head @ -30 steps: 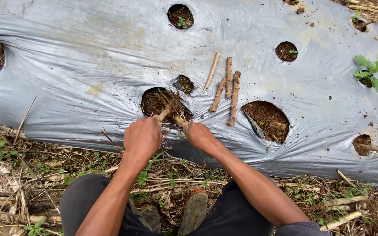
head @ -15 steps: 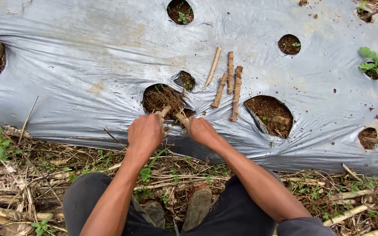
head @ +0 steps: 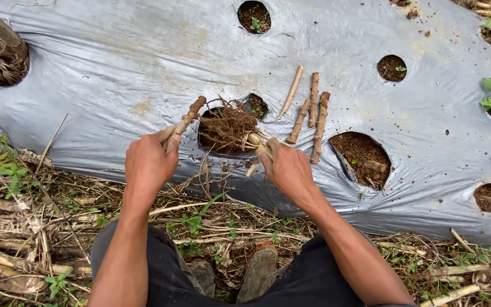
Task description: The person sits on the ground and uses a wooden stick to loosen the soil around a small plant growing through a plastic sheet. They pull out a clump of weeds and roots from the hole, then use the stick to clear the remaining debris from the planting spot.
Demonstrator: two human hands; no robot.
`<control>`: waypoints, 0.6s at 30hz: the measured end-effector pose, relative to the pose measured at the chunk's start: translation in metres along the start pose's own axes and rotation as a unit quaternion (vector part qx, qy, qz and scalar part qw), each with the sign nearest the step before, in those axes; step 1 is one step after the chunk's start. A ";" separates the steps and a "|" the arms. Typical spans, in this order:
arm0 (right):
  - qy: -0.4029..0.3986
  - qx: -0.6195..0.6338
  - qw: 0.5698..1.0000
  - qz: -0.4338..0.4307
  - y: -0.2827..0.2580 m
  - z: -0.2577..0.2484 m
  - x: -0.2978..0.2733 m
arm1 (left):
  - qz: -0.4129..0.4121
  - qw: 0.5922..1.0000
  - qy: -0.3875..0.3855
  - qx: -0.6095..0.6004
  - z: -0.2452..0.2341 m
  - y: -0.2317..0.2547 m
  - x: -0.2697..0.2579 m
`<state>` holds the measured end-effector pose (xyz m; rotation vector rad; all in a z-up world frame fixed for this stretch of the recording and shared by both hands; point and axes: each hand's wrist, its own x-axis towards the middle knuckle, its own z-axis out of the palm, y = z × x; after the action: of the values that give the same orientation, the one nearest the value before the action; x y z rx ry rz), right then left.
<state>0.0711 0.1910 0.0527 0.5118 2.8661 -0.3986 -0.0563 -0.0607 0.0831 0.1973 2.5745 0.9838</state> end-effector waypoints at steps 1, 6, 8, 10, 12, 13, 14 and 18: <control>0.001 0.001 1.000 0.004 0.005 0.005 0.003 | 0.003 1.000 -0.003 0.001 0.002 0.004 -0.003; 0.017 -0.005 1.000 0.009 0.027 0.038 0.016 | 0.068 0.997 0.038 0.010 -0.002 0.037 -0.026; -0.018 -0.031 0.999 0.005 0.028 0.057 0.014 | 0.074 0.997 0.001 0.035 0.013 0.035 -0.031; -0.051 -0.056 0.997 0.004 0.029 0.072 0.011 | 0.085 0.994 -0.037 0.061 0.035 0.027 -0.034; -0.037 -0.097 0.994 -0.017 0.030 0.084 0.010 | 0.084 0.983 -0.096 0.131 0.064 0.011 -0.034; -0.037 -0.096 0.994 -0.018 0.038 0.095 0.015 | 0.083 0.983 -0.096 0.132 0.069 0.012 -0.037; -0.020 -0.116 0.992 -0.045 0.047 0.106 0.019 | 0.114 0.976 -0.097 0.159 0.074 0.014 -0.040; -0.010 -0.157 0.983 -0.094 0.058 0.127 0.021 | 0.171 0.952 -0.102 0.232 0.095 0.011 -0.035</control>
<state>0.0917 0.2121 -0.0852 0.1815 2.8879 0.0252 0.0136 -0.0028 0.0357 0.8466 2.5795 0.4090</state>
